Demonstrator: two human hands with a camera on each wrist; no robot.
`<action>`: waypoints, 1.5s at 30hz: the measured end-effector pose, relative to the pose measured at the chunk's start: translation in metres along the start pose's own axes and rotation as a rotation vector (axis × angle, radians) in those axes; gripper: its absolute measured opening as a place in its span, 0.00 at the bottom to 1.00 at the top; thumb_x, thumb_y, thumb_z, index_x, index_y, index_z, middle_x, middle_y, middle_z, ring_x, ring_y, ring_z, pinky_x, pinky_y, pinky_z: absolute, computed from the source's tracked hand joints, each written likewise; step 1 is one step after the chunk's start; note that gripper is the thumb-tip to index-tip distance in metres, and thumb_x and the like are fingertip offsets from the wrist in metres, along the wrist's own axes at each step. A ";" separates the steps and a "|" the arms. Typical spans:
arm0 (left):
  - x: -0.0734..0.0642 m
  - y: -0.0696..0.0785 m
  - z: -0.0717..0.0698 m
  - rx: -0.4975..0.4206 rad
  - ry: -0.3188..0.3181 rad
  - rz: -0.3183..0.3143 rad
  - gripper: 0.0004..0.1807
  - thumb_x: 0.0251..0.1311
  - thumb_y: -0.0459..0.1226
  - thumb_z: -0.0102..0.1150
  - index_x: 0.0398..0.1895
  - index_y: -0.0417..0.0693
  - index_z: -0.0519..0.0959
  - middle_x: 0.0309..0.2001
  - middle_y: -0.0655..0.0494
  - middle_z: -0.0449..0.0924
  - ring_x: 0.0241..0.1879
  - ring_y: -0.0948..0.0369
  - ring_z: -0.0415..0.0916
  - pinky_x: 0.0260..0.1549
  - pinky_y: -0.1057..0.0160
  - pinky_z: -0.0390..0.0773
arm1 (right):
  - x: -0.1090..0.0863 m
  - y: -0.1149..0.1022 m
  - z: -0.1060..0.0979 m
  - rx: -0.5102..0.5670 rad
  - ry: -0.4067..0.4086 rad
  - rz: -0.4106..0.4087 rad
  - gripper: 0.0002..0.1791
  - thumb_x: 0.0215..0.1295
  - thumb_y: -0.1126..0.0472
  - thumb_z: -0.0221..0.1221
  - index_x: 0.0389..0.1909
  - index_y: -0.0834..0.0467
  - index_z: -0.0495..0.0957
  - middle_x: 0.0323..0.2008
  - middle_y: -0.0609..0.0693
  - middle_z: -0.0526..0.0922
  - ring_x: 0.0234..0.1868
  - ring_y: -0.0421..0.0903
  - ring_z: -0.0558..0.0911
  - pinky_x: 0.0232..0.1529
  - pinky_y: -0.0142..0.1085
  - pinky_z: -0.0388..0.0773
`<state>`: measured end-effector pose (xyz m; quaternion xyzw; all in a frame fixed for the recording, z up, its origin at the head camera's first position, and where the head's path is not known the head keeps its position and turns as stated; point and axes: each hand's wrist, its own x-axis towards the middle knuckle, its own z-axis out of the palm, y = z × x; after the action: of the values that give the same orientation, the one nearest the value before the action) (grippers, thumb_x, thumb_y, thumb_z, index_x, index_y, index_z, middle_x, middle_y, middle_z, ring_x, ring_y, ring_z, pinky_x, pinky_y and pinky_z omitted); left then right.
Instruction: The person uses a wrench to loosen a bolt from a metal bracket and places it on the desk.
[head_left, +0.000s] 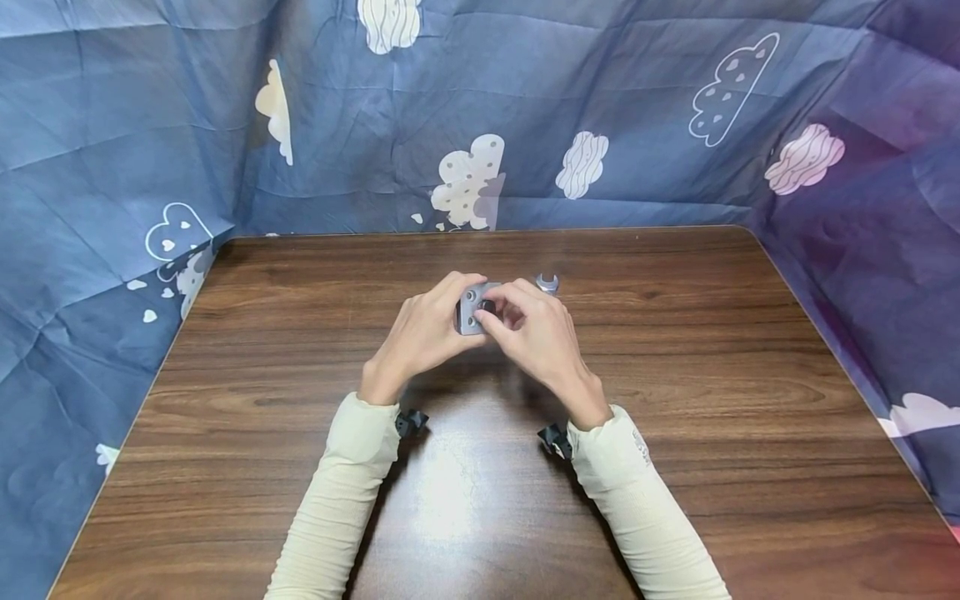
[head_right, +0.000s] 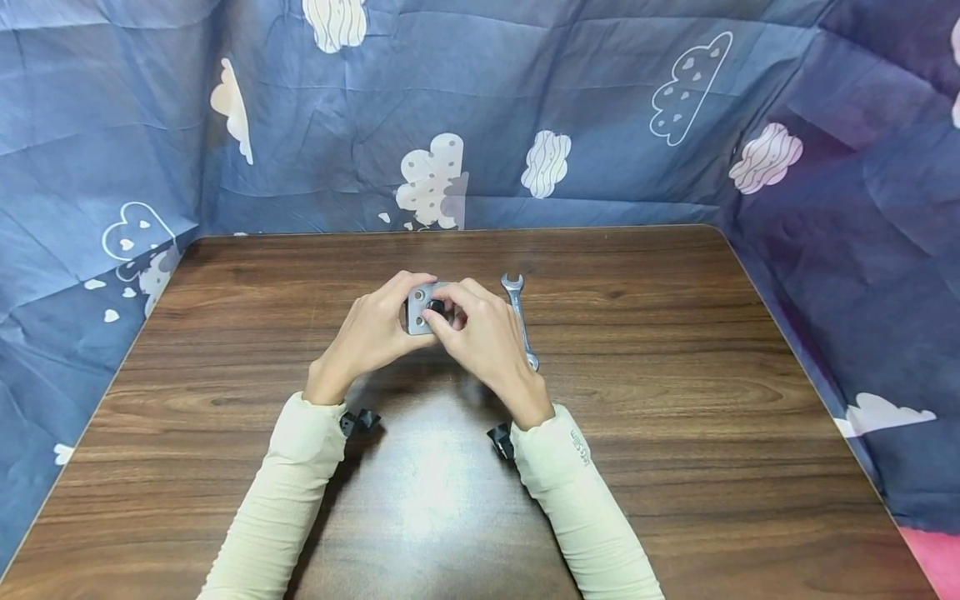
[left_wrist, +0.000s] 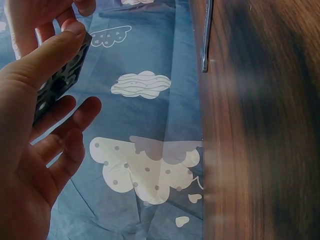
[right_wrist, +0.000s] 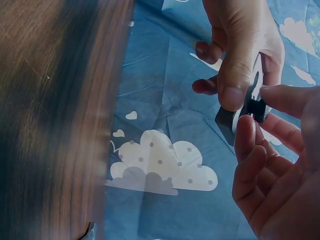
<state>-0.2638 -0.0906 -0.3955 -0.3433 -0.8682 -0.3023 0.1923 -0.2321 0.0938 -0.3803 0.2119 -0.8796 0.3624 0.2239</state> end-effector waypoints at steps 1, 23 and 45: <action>0.000 0.000 0.000 -0.001 0.001 0.001 0.35 0.46 0.46 0.75 0.59 0.48 0.74 0.47 0.56 0.79 0.31 0.60 0.77 0.26 0.58 0.78 | 0.000 0.000 0.000 0.002 0.001 -0.005 0.11 0.59 0.56 0.69 0.41 0.55 0.85 0.28 0.46 0.79 0.26 0.40 0.76 0.27 0.35 0.71; 0.000 -0.001 0.000 -0.001 -0.007 -0.003 0.34 0.47 0.47 0.75 0.59 0.49 0.74 0.48 0.56 0.79 0.33 0.59 0.78 0.28 0.57 0.79 | -0.001 -0.001 -0.002 0.026 -0.057 0.009 0.20 0.59 0.55 0.69 0.51 0.55 0.81 0.39 0.46 0.79 0.29 0.38 0.77 0.30 0.35 0.73; 0.000 0.000 0.000 0.012 -0.004 -0.004 0.35 0.47 0.48 0.75 0.59 0.50 0.74 0.48 0.57 0.79 0.31 0.60 0.77 0.27 0.57 0.78 | 0.000 0.002 0.002 0.034 -0.004 0.000 0.10 0.61 0.57 0.68 0.39 0.58 0.81 0.29 0.48 0.80 0.27 0.41 0.78 0.31 0.35 0.76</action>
<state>-0.2639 -0.0911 -0.3953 -0.3410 -0.8711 -0.2966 0.1921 -0.2335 0.0937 -0.3821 0.2162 -0.8737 0.3770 0.2185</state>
